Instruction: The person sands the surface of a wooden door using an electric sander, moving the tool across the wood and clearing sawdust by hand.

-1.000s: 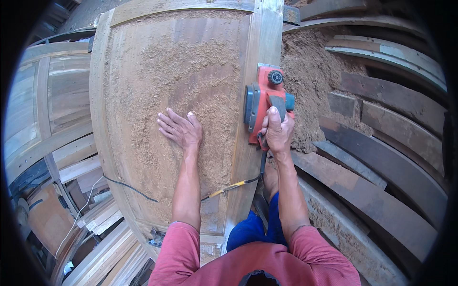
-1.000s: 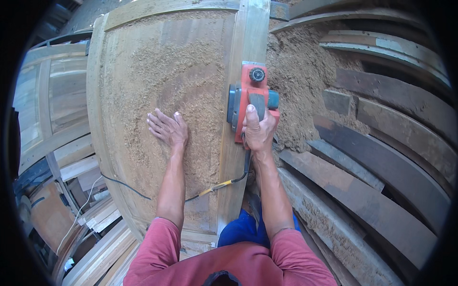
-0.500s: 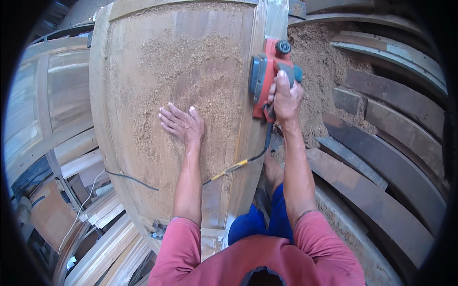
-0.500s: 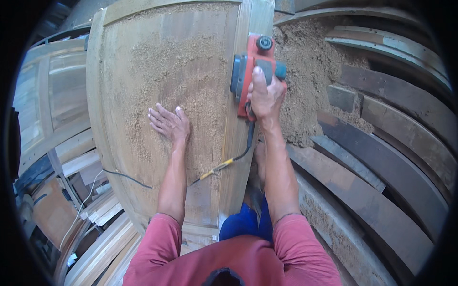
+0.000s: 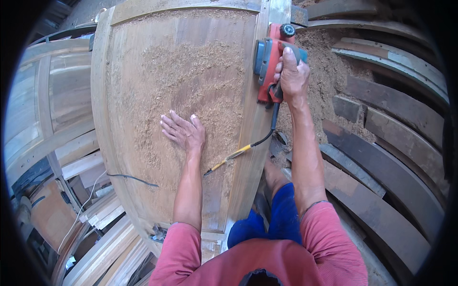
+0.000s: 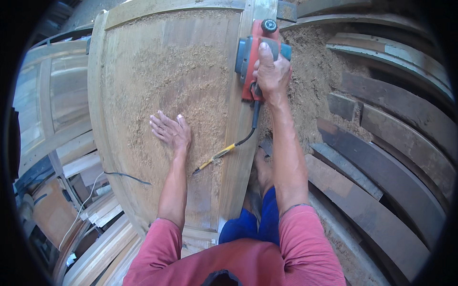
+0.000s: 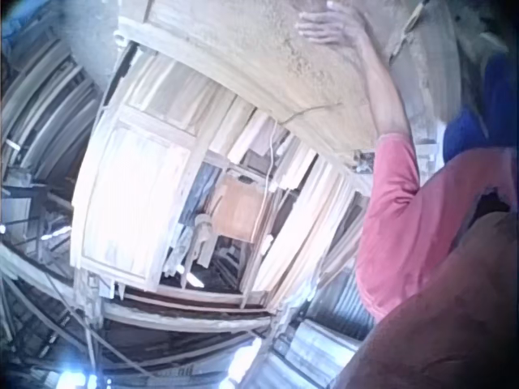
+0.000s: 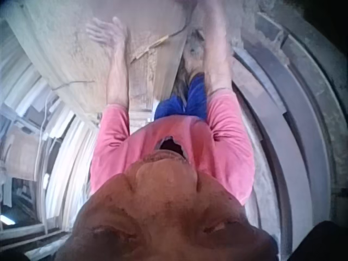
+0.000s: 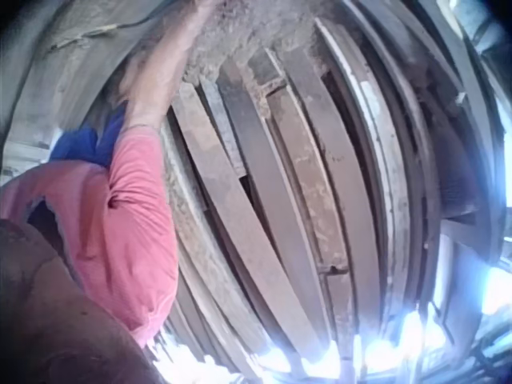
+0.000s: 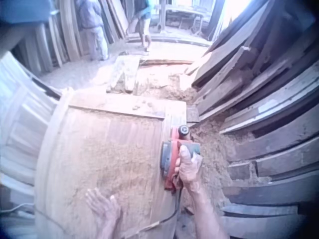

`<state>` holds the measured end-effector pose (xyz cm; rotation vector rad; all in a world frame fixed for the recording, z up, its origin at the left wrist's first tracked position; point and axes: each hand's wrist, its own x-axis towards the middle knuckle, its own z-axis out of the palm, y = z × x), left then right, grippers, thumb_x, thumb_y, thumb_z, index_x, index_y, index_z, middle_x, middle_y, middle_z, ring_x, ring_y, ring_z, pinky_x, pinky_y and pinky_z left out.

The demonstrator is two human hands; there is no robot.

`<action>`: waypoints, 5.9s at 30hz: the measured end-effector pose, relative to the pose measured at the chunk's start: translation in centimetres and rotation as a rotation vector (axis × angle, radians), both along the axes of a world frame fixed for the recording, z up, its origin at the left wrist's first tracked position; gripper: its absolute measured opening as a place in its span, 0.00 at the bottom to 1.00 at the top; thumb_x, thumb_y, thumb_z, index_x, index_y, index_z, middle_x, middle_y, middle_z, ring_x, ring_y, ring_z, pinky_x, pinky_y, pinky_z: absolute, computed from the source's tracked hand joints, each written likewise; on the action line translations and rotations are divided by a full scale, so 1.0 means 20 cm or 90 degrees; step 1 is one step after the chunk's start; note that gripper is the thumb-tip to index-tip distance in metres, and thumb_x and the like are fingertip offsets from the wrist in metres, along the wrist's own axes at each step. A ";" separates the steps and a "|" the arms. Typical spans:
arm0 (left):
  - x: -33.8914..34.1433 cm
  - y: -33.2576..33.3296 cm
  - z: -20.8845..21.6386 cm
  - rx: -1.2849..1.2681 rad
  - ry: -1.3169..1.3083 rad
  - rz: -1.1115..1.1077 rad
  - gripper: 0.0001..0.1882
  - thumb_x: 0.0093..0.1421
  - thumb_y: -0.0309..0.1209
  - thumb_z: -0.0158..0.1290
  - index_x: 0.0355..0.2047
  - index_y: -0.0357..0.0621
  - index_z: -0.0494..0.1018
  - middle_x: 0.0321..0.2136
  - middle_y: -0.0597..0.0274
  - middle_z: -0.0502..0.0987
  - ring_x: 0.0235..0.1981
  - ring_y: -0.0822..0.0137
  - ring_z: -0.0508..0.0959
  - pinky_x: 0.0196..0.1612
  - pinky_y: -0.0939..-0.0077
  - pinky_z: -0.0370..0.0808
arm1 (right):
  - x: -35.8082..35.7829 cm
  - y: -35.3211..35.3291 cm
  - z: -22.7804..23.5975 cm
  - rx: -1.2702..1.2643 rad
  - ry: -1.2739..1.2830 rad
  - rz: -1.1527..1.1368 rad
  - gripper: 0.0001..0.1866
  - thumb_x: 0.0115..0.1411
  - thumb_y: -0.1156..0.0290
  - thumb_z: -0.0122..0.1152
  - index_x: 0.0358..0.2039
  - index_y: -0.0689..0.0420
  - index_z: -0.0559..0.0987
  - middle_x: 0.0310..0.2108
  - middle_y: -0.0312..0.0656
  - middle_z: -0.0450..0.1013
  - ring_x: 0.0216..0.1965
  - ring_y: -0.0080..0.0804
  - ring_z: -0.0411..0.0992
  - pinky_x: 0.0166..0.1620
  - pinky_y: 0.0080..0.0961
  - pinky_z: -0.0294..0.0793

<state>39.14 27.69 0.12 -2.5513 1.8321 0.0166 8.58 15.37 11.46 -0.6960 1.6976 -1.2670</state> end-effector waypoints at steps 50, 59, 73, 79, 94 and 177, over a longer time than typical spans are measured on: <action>-0.55 0.74 0.15 0.169 0.206 -0.321 0.64 0.58 0.63 0.58 0.74 0.29 0.37 0.75 0.30 0.34 0.76 0.36 0.29 0.74 0.38 0.28 | -0.06 2.02 0.27 0.108 -0.076 -0.010 0.30 0.71 0.41 0.52 0.44 0.61 0.75 0.24 0.33 0.70 0.22 0.18 0.70 0.26 0.19 0.72; -0.50 0.51 0.20 0.212 0.202 -0.199 0.65 0.56 0.64 0.60 0.76 0.40 0.35 0.75 0.29 0.33 0.76 0.35 0.32 0.74 0.36 0.30 | 0.05 2.23 0.19 0.081 -0.126 0.006 0.30 0.70 0.41 0.55 0.46 0.61 0.75 0.25 0.34 0.71 0.22 0.17 0.69 0.26 0.17 0.70; 0.32 0.99 0.07 0.162 0.130 -0.031 0.52 0.66 0.58 0.49 0.77 0.45 0.35 0.75 0.32 0.34 0.76 0.36 0.33 0.75 0.40 0.29 | 0.36 2.37 0.15 0.125 -0.171 0.087 0.25 0.69 0.44 0.57 0.37 0.57 0.75 0.23 0.32 0.71 0.23 0.17 0.69 0.24 0.18 0.69; 0.63 1.17 -0.03 0.030 0.001 -0.048 0.46 0.68 0.53 0.48 0.76 0.45 0.42 0.75 0.34 0.42 0.75 0.36 0.43 0.74 0.38 0.37 | 0.49 2.54 0.11 0.125 -0.160 0.123 0.24 0.68 0.47 0.59 0.36 0.60 0.75 0.23 0.33 0.71 0.23 0.19 0.70 0.27 0.22 0.72; 0.63 1.18 -0.03 -0.033 -0.020 -0.063 0.45 0.65 0.46 0.53 0.76 0.47 0.46 0.74 0.38 0.46 0.74 0.39 0.49 0.74 0.40 0.43 | 0.50 2.21 0.06 0.138 -0.077 0.116 0.27 0.66 0.43 0.59 0.38 0.60 0.77 0.22 0.33 0.71 0.22 0.19 0.70 0.27 0.23 0.71; 0.28 0.55 -0.06 0.105 -0.017 0.183 0.46 0.65 0.48 0.48 0.70 0.27 0.45 0.70 0.17 0.44 0.73 0.26 0.40 0.71 0.32 0.35 | -0.25 -0.47 -0.05 -0.122 -0.107 -0.001 0.26 0.69 0.39 0.55 0.40 0.51 0.79 0.19 0.24 0.67 0.16 0.13 0.64 0.19 0.14 0.64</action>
